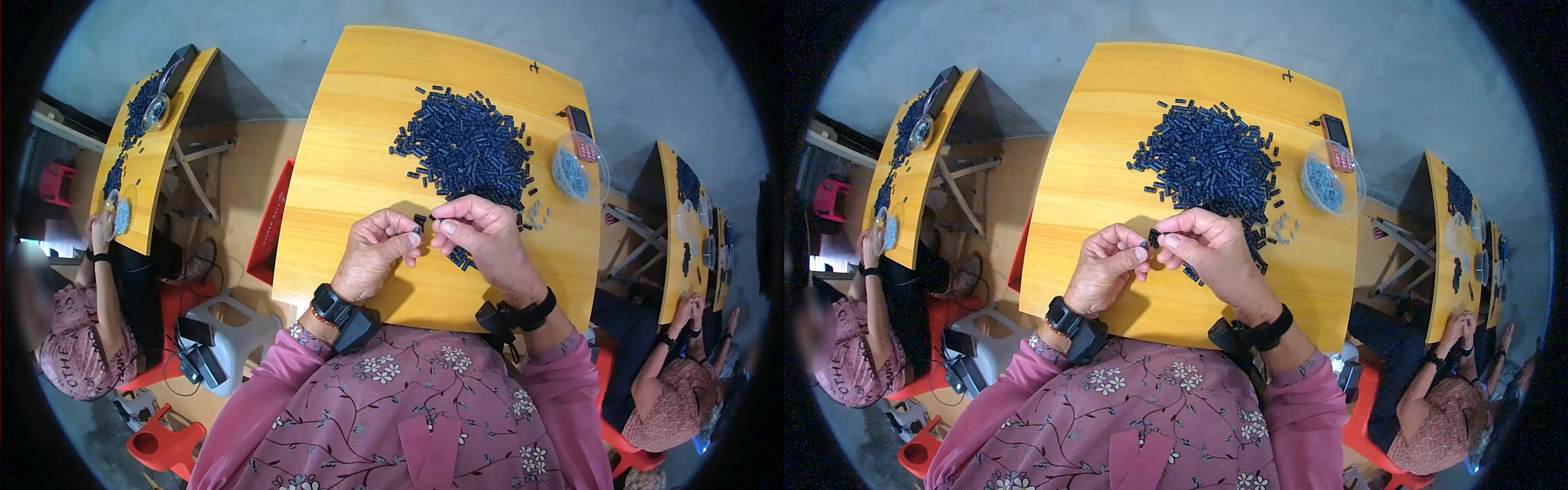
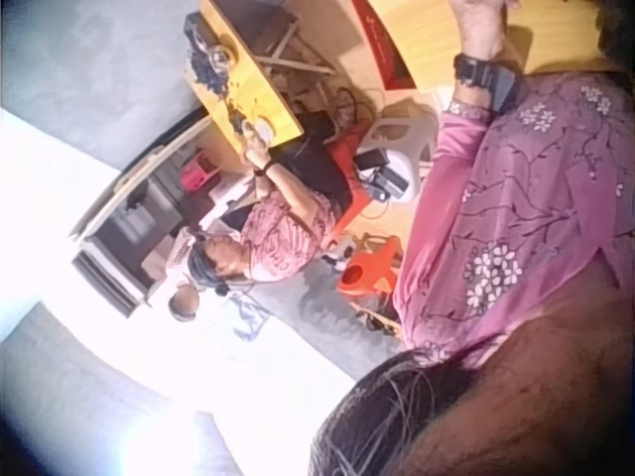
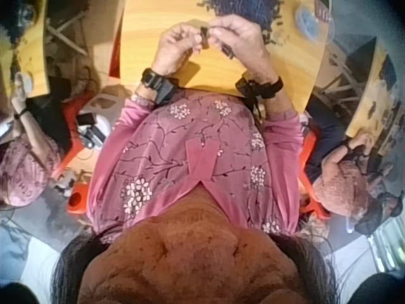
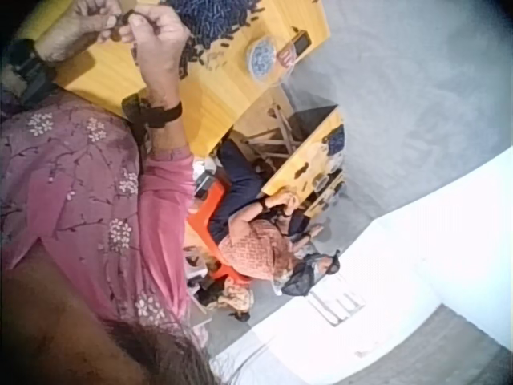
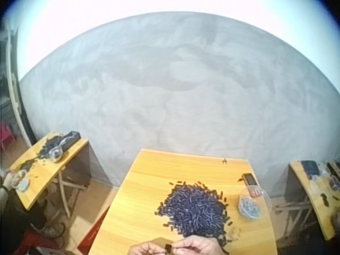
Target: Assembling small plastic components at a workstation.
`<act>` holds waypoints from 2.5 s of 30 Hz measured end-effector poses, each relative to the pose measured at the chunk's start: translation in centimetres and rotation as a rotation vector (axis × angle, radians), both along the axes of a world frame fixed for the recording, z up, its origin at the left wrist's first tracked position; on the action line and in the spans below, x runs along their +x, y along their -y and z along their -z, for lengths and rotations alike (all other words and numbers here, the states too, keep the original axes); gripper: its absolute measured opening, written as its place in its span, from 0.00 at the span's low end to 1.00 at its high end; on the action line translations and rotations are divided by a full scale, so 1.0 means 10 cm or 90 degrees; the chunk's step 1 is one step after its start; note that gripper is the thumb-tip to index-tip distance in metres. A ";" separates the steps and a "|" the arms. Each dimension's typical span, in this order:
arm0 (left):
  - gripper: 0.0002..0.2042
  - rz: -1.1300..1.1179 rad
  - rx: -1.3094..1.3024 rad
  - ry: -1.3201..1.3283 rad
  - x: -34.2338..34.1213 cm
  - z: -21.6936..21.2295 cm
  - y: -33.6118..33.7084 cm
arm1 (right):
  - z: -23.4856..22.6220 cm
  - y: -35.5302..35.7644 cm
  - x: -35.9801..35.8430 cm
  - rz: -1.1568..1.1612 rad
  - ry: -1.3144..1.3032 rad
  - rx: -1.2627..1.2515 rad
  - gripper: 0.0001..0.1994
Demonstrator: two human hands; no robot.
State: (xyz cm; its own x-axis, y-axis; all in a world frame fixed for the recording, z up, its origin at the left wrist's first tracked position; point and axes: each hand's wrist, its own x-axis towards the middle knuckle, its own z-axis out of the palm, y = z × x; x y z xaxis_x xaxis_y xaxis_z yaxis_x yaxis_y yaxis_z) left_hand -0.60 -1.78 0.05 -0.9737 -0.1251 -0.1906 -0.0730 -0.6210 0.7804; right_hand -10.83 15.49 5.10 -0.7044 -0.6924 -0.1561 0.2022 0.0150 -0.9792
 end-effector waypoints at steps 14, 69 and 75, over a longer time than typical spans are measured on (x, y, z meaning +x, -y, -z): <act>0.04 0.049 -0.012 0.031 -0.03 -0.24 -0.09 | 0.06 -0.13 0.01 0.046 0.084 -0.091 0.06; 0.02 0.024 0.058 0.029 -0.04 -0.32 -0.14 | -0.16 -0.08 0.08 -0.033 -0.295 0.057 0.20; 0.04 0.067 0.082 0.045 -0.04 -0.30 -0.15 | -0.31 0.00 0.12 -0.076 -0.554 0.104 0.17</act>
